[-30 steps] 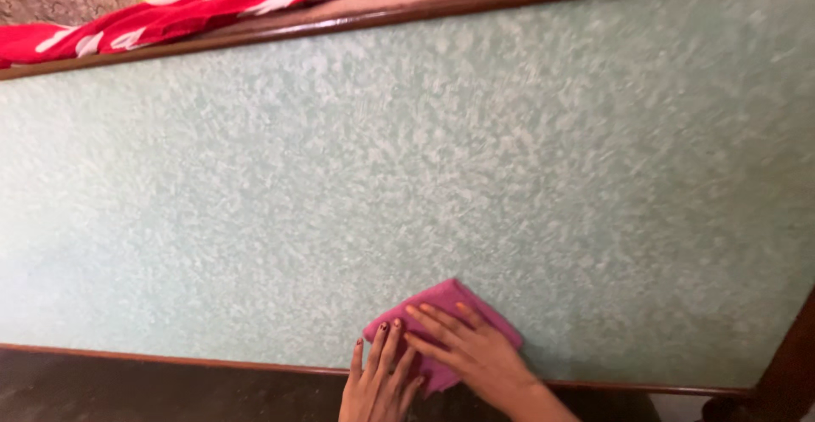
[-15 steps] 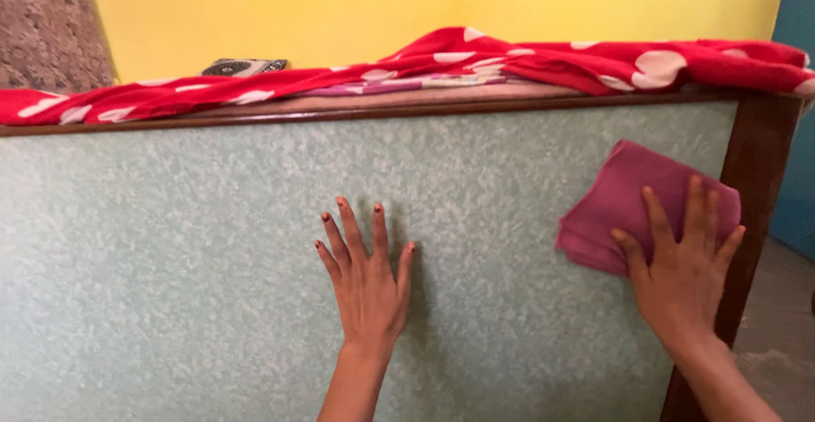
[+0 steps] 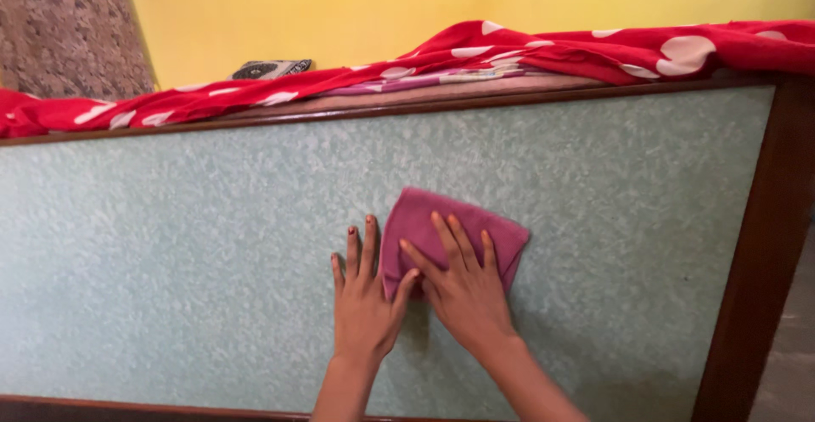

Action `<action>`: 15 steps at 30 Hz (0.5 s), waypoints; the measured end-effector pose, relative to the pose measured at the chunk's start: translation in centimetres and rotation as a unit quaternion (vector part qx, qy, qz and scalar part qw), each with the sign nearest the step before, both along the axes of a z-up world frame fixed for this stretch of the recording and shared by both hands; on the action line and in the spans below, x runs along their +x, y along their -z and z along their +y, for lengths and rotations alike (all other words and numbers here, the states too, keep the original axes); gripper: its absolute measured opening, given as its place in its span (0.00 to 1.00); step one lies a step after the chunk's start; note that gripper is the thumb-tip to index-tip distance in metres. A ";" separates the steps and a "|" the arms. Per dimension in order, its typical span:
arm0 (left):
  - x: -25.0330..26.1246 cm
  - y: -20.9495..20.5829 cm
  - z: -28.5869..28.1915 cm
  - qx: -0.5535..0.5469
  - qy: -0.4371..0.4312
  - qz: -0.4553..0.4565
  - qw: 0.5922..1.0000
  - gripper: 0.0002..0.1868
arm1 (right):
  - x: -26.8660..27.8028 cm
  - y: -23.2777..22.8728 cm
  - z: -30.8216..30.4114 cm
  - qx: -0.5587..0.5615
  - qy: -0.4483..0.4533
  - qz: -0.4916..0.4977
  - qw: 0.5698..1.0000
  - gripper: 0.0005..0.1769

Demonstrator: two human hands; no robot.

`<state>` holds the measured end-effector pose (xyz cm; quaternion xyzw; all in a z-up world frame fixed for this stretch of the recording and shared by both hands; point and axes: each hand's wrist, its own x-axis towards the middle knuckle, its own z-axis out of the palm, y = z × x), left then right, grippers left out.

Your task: The person wipes a textured light-green wall with a pink cloth. They use a spray bottle to apply liquid to the wall and continue wiping the surface with the cloth. The person moves the cloth back and forth across the wall area.

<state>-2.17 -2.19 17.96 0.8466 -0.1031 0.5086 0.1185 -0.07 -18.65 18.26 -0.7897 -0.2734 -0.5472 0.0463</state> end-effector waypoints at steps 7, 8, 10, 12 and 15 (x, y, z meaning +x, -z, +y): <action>-0.4 2.7 1.2 0.053 -0.051 -0.002 0.997 0.36 | 0.2 4.4 -13.9 -0.129 0.003 -0.083 0.988 0.33; -0.4 2.7 1.1 0.051 -0.053 0.001 0.997 0.36 | 0.2 4.1 -16.6 -0.100 0.008 -0.048 0.994 0.32; -0.4 2.9 0.8 0.031 -0.037 -0.002 0.999 0.36 | 0.1 3.1 -21.1 -0.043 0.023 0.020 0.999 0.32; -0.5 2.7 0.6 0.018 -0.023 -0.006 1.000 0.37 | -0.2 1.1 -24.6 -0.037 0.128 0.018 0.991 0.37; -0.9 2.5 0.3 0.010 -0.008 -0.001 1.000 0.38 | 0.1 -1.9 -24.2 0.063 0.200 -0.024 0.978 0.39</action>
